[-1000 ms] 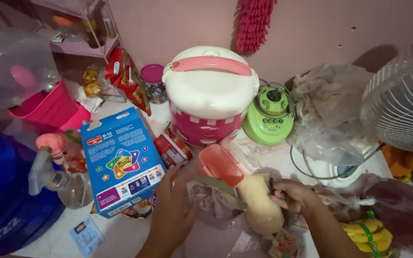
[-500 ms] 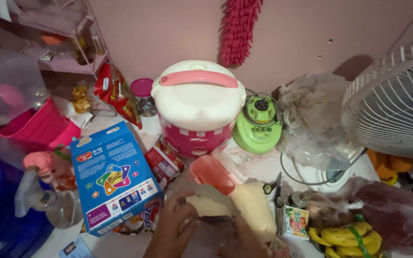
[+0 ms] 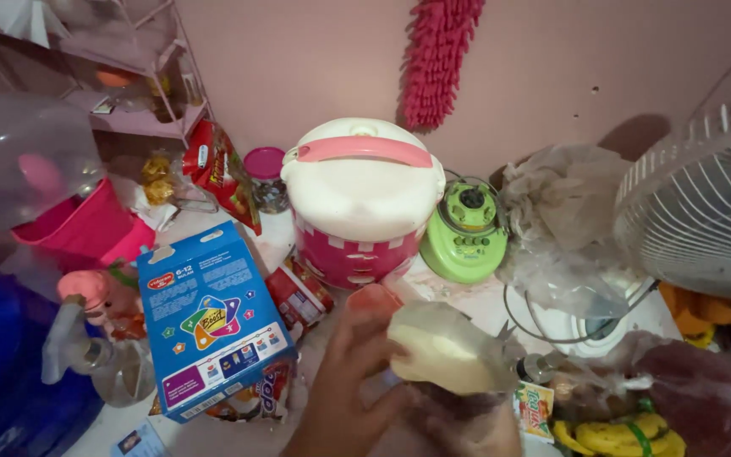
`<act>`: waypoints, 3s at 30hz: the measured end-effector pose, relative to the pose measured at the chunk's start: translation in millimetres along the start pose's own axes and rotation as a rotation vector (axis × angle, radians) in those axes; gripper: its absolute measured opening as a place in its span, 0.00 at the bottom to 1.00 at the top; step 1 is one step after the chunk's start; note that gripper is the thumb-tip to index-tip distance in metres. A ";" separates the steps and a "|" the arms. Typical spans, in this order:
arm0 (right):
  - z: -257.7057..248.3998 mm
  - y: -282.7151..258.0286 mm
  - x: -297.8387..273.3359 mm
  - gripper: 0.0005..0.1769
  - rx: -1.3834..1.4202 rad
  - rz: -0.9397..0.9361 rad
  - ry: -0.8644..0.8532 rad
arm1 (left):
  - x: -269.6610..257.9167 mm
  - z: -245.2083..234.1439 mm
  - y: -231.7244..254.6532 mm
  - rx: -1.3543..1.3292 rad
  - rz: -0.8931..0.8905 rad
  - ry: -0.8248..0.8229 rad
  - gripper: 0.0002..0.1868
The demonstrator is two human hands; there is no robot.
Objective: Unpacking food items from a grocery bag, opening packets with scissors, and moving them to the kitchen area.
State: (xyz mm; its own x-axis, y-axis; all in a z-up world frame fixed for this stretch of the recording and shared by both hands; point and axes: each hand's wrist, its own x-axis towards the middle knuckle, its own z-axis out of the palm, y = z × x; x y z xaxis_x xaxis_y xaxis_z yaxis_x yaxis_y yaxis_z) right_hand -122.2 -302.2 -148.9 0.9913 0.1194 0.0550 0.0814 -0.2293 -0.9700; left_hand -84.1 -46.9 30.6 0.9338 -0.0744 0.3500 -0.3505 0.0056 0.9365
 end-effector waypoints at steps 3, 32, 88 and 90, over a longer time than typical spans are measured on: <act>-42.1 -77.2 49.8 0.48 -0.043 0.007 0.027 | 22.6 -17.0 -22.1 -0.058 -0.071 0.015 0.35; -51.2 -223.0 117.8 0.37 -0.910 0.427 -0.554 | -2.5 -29.4 -184.2 0.171 -0.268 0.237 0.28; -15.1 -261.9 183.9 0.33 -1.209 0.341 -0.829 | -0.7 -39.2 -178.0 0.303 -0.374 0.036 0.34; -19.8 -249.4 188.4 0.35 -1.228 0.312 -0.829 | 0.3 -38.5 -167.5 0.301 -0.417 0.036 0.34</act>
State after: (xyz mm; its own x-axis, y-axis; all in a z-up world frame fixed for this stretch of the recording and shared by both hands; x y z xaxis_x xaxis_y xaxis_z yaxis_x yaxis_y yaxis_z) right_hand 46.3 -241.7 108.0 0.6820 0.3135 -0.6608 0.3335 -0.9374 -0.1004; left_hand -22.3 -9.5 -125.4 0.9986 0.0253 -0.0469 0.0524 -0.3049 0.9509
